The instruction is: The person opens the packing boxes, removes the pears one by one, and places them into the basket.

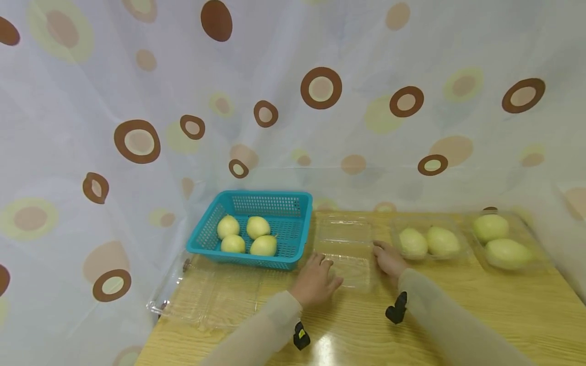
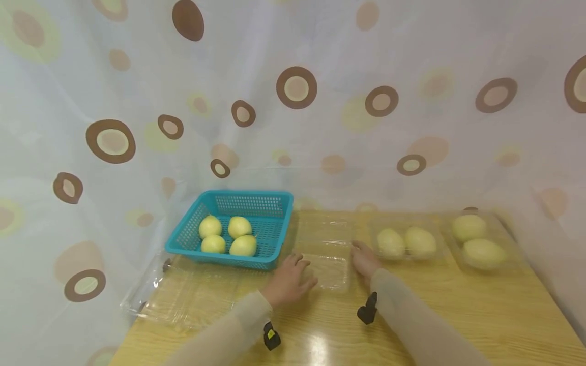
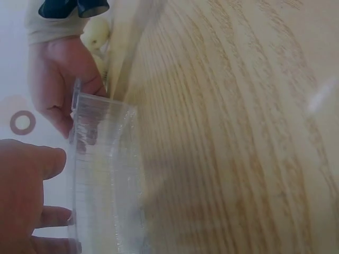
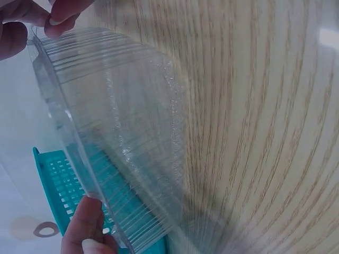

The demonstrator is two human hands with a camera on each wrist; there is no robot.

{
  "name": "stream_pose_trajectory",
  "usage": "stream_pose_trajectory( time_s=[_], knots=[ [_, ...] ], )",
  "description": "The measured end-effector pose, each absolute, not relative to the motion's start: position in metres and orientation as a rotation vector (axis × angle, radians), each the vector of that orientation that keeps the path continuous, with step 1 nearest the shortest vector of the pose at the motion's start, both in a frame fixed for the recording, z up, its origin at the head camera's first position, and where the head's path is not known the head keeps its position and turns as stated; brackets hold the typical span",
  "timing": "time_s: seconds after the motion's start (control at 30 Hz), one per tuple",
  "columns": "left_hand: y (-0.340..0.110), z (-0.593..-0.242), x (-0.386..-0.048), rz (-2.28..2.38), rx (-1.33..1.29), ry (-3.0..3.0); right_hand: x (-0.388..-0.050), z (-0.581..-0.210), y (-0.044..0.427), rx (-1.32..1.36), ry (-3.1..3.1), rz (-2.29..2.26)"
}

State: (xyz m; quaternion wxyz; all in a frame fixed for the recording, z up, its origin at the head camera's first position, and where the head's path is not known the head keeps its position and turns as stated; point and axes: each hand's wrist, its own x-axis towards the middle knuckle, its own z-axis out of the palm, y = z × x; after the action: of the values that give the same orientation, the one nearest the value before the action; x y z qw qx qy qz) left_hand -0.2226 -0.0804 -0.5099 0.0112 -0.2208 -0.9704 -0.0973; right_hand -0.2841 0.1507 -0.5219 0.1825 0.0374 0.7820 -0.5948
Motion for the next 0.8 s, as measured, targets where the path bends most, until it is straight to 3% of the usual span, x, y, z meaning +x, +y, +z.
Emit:
stream_pose_trajectory(
  time_s=[0.8],
  knots=[
    [-0.068, -0.529, -0.254, -0.398, -0.469, -2.998, -0.325, -0.509, 0.144, 0.089, 2.231, -1.74]
  ],
)
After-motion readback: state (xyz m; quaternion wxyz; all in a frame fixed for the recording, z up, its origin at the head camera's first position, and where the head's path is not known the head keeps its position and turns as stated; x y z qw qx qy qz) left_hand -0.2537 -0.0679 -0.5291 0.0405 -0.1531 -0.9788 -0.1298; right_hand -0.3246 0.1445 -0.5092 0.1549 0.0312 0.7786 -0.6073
